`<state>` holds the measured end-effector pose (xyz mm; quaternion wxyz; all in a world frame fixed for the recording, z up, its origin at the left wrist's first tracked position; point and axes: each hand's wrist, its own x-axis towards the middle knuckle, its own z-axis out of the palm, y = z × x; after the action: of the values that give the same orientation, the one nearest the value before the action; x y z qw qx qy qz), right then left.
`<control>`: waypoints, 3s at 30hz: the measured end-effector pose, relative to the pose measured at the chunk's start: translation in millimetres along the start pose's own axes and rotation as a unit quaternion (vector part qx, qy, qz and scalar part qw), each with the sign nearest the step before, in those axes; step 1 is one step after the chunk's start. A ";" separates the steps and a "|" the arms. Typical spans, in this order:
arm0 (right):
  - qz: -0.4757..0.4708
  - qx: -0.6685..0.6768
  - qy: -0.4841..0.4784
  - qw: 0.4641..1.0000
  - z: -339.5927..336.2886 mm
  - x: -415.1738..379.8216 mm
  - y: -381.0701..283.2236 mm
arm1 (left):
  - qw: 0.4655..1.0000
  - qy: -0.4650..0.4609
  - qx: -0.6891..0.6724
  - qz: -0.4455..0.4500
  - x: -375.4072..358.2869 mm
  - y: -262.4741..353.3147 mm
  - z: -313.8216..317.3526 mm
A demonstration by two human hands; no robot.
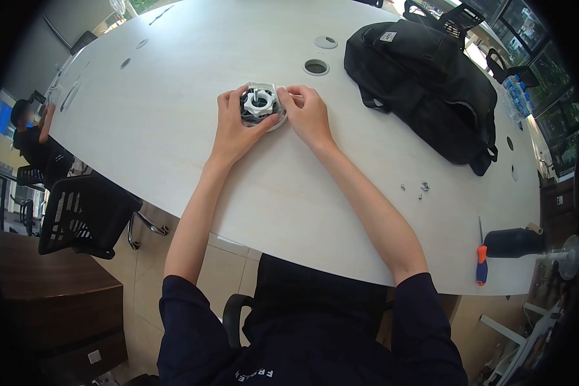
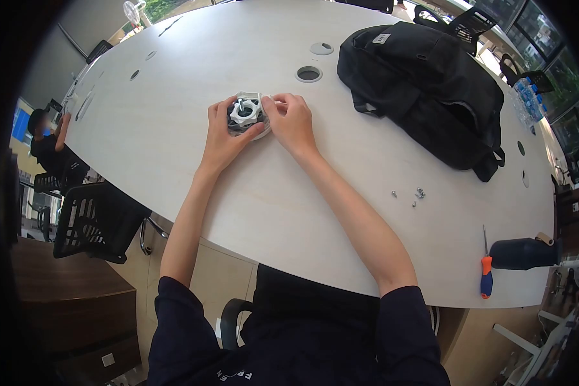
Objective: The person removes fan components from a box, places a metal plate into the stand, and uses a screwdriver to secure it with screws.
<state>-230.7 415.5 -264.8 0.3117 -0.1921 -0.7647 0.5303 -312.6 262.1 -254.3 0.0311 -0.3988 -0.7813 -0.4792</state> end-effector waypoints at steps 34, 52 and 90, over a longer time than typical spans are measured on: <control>0.137 0.240 0.010 0.961 -168.3 -265.6 -60.7 | 0.340 -0.692 -0.636 0.011 -135.5 91.9 -11.2; 0.418 -0.256 0.395 0.777 -420.4 -624.9 67.9 | 0.922 -0.321 0.157 0.152 -238.3 -64.5 147.0; 0.448 -0.322 0.082 0.830 -431.7 -663.2 140.9 | 0.902 -0.381 0.179 0.099 -255.2 -15.6 190.5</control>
<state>543.3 351.0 -471.9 0.0223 -0.6457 -0.6939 0.3179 -85.6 254.6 -478.1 -0.1506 -0.6142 -0.7624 -0.1370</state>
